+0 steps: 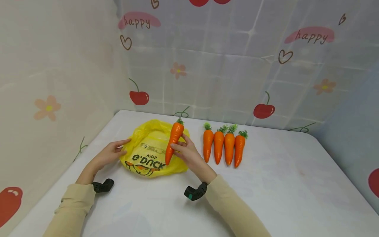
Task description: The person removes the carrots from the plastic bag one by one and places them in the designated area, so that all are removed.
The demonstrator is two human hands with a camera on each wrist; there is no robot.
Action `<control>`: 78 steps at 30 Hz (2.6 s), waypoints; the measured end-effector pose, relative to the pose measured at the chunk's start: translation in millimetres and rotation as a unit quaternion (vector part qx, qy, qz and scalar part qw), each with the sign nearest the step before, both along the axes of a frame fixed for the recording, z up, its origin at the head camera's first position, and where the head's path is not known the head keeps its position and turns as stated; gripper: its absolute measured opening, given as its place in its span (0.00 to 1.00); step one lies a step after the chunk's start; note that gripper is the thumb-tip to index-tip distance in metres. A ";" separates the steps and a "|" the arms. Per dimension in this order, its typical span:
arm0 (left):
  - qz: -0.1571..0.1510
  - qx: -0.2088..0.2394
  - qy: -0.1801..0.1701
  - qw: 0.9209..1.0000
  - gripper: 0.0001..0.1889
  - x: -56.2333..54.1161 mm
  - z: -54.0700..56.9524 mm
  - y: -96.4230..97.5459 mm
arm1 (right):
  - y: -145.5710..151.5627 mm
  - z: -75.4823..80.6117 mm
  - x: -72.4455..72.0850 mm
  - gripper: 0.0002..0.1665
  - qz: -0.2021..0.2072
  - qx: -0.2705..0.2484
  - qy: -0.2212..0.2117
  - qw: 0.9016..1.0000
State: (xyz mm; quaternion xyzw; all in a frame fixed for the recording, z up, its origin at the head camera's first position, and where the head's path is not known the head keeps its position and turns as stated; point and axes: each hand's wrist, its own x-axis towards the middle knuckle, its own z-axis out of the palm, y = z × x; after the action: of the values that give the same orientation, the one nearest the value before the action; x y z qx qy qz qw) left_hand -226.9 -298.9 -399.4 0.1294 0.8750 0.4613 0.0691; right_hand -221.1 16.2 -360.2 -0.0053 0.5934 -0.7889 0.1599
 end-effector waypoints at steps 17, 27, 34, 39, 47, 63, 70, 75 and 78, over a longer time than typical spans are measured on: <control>0.006 -0.007 -0.002 1.000 0.27 3.4 -1.0 -1.1 | 82.6 1.6 -0.3 0.45 -0.046 0.037 0.005 0.998; 0.009 -0.010 -0.007 1.000 0.28 3.1 -3.2 -5.3 | 128.0 2.3 0.4 0.45 -0.079 0.039 -0.005 0.996; 0.006 -0.012 -0.001 1.000 0.28 1.1 -2.9 -5.0 | 160.7 3.8 4.0 0.44 -0.093 0.067 0.001 0.993; 0.003 -0.008 0.003 1.000 0.28 -0.3 -2.8 -2.9 | 187.2 4.2 6.2 0.45 -0.106 0.068 -0.006 0.992; 0.010 -0.008 -0.002 1.000 0.28 1.1 -3.8 -1.6 | 230.0 1.2 10.2 0.49 -0.121 0.113 -0.018 0.986; 0.011 -0.009 0.001 1.000 0.27 -1.8 -5.6 -3.0 | 271.3 -19.3 5.3 0.49 -0.106 0.251 -0.038 0.961; 0.003 -0.006 0.005 1.000 0.28 -1.1 -6.2 -2.5 | 265.8 -22.1 0.7 0.49 -0.102 0.354 -0.027 0.929; 0.004 -0.005 0.002 1.000 0.27 -2.3 -7.2 -2.0 | 262.4 -22.7 -1.9 0.48 -0.098 0.389 -0.025 0.916; 0.006 -0.003 -0.001 1.000 0.27 -3.2 -7.6 -2.0 | 261.2 -22.9 -2.5 0.47 -0.093 0.406 -0.014 0.909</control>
State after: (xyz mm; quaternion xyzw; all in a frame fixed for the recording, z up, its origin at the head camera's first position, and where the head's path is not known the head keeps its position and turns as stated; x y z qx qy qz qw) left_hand -230.1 -300.9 -406.9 0.1238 0.8773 0.4589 0.0673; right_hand -223.6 277.4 -383.2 0.1264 0.8578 -0.4912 0.0828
